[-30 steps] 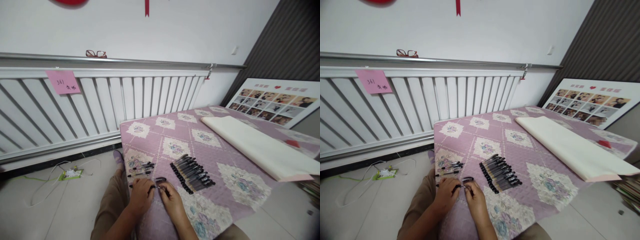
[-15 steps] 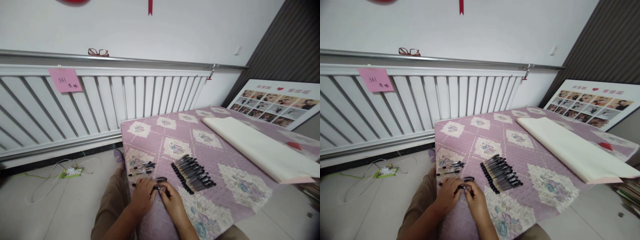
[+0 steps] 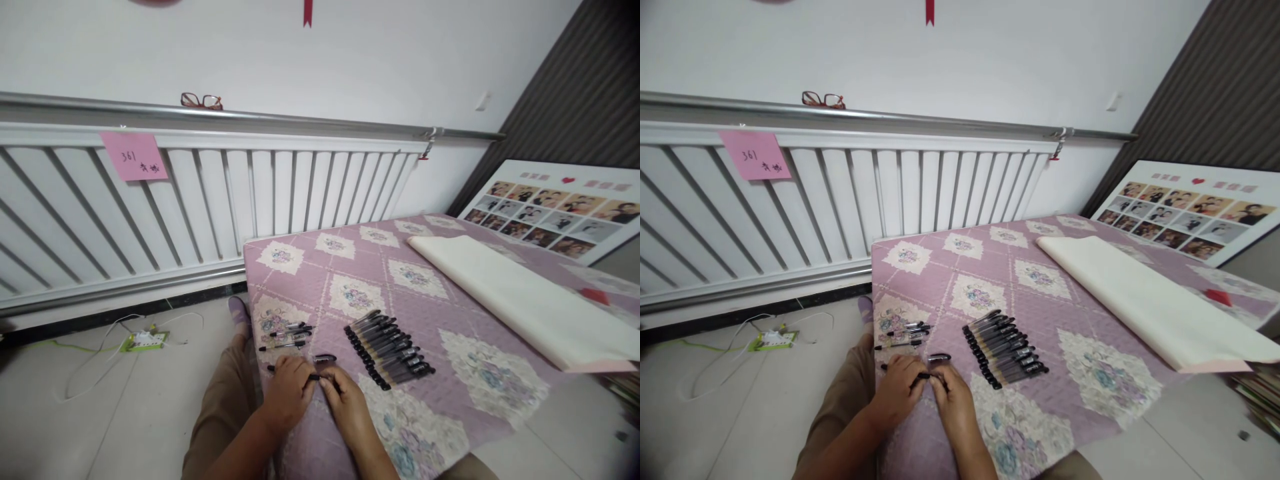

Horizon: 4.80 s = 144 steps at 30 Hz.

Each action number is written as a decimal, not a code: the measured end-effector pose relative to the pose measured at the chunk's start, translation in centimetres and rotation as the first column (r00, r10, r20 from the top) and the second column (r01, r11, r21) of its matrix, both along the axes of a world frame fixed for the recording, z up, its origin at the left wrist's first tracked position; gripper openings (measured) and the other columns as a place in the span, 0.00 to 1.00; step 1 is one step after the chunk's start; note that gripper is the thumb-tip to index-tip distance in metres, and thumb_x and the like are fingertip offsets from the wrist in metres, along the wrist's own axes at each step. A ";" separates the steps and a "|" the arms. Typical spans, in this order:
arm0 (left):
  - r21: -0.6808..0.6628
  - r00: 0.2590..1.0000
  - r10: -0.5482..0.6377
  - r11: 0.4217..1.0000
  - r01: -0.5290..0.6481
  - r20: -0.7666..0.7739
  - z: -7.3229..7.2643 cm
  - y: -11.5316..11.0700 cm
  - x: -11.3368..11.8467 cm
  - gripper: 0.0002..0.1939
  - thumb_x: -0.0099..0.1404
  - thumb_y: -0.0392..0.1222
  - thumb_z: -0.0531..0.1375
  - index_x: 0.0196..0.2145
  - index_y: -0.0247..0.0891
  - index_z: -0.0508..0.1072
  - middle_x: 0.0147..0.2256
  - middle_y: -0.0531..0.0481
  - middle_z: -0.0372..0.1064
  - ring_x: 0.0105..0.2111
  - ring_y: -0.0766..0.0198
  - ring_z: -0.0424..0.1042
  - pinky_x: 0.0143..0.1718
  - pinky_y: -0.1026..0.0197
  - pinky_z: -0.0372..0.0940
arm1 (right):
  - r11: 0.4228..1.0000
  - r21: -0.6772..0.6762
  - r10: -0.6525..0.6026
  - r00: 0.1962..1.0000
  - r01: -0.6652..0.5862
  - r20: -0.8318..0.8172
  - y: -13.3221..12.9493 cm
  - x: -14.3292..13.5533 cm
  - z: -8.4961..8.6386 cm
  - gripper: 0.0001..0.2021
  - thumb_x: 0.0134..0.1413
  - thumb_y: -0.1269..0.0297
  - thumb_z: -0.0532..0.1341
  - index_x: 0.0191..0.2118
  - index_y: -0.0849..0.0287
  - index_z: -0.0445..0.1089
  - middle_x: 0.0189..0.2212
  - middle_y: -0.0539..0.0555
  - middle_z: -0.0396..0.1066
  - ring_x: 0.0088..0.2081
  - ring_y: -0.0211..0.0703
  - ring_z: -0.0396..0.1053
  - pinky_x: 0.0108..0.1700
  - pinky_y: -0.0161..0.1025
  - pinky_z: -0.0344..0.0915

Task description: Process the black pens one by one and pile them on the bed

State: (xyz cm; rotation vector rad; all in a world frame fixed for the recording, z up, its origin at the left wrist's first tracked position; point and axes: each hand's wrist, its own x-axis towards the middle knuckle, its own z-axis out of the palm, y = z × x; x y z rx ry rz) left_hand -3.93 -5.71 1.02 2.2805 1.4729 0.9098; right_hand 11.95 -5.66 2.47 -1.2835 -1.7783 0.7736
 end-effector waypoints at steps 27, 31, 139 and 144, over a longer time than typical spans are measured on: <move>0.080 0.994 0.107 0.991 -0.106 -0.011 -0.1 -0.2 0.0 0.18 0.61 0.33 0.55 0.50 0.42 0.66 0.46 0.48 0.69 0.48 0.57 0.66 0.54 0.48 0.54 | 0.997 -0.048 -0.065 0.993 0.061 -0.096 0.0 0.2 -0.6 0.09 0.58 0.59 0.56 0.38 0.56 0.70 0.35 0.54 0.73 0.39 0.45 0.70 0.43 0.38 0.65; 0.036 0.986 0.146 0.989 -0.144 -0.083 0.5 -0.2 0.1 0.16 0.65 0.35 0.53 0.49 0.45 0.68 0.46 0.49 0.70 0.48 0.57 0.65 0.54 0.48 0.53 | 0.989 -0.109 -0.122 0.978 0.104 -0.171 0.1 0.5 -0.8 0.10 0.56 0.57 0.57 0.37 0.57 0.70 0.34 0.54 0.74 0.37 0.46 0.70 0.41 0.38 0.65; 0.000 0.966 0.217 0.976 -0.220 0.139 0.6 0.0 -0.5 0.12 0.65 0.34 0.51 0.42 0.41 0.71 0.41 0.49 0.72 0.44 0.58 0.68 0.48 0.51 0.60 | 0.944 0.291 -0.267 0.877 0.155 0.398 0.5 -0.6 -1.5 0.14 0.52 0.71 0.57 0.44 0.57 0.72 0.41 0.59 0.73 0.45 0.53 0.68 0.48 0.49 0.64; -0.019 0.970 0.205 0.979 -0.204 0.130 0.7 0.0 -0.5 0.11 0.66 0.35 0.51 0.42 0.42 0.71 0.41 0.49 0.72 0.44 0.57 0.68 0.48 0.51 0.59 | 0.959 0.216 -0.238 0.932 0.182 0.274 0.4 -0.4 -1.6 0.10 0.56 0.65 0.54 0.39 0.57 0.72 0.39 0.58 0.74 0.43 0.52 0.69 0.48 0.50 0.63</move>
